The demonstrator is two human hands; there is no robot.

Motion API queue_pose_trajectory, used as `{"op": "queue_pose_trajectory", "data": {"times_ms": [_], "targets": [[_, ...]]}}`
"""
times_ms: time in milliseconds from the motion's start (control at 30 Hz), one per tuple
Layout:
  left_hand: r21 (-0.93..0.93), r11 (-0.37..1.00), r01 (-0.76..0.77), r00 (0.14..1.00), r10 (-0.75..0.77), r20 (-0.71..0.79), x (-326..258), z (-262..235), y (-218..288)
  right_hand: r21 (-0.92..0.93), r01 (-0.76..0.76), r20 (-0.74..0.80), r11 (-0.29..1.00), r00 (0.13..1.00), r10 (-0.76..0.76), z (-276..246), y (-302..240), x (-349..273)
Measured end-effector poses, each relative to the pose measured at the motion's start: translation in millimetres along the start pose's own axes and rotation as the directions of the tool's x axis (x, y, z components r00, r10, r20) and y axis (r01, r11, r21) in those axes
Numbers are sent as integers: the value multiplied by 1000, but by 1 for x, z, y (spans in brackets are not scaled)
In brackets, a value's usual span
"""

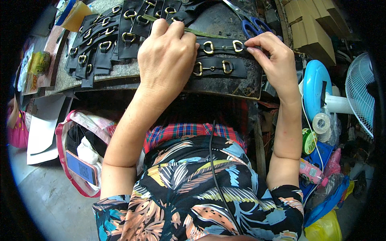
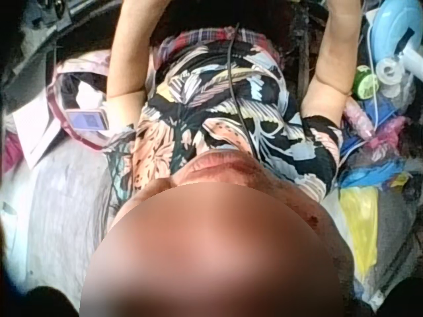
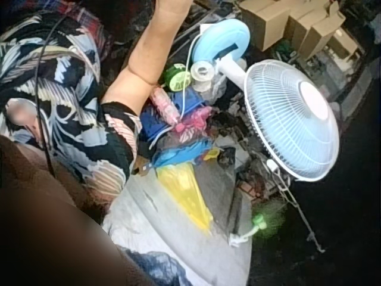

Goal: The person assembles black leather straps with brass D-rings and small metal connectors. They thread the leather through the hardware, trim excess material with scissors, and stack the finished straps on the table.

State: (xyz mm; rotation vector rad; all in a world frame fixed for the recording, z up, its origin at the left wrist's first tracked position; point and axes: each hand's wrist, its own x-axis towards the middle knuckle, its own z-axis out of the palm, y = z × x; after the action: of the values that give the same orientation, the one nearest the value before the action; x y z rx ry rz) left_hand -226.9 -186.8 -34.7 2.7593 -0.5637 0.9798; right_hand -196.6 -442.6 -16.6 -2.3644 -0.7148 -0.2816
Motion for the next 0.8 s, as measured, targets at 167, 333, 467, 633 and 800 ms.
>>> {"op": "queue_pose_trajectory", "data": {"times_ms": [167,333,467,633,800], "targets": [[32,999,22,1000,-22,-4,-2,1,1,-59,58,-63,997,996,-62,13,2,-4],[46,999,24,998,-22,-52,-3,1,2,-134,85,-108,987,989,-100,16,0,-9],[45,999,19,999,-17,-46,-5,0,0,-169,107,-115,980,985,-127,15,-1,-12],[39,999,-37,995,40,-93,-6,0,-5,-128,83,-156,988,982,-103,16,-2,-15],[-238,964,-117,993,119,-8,-15,-8,-2,-157,153,-213,976,960,-184,11,-9,-18]]}}
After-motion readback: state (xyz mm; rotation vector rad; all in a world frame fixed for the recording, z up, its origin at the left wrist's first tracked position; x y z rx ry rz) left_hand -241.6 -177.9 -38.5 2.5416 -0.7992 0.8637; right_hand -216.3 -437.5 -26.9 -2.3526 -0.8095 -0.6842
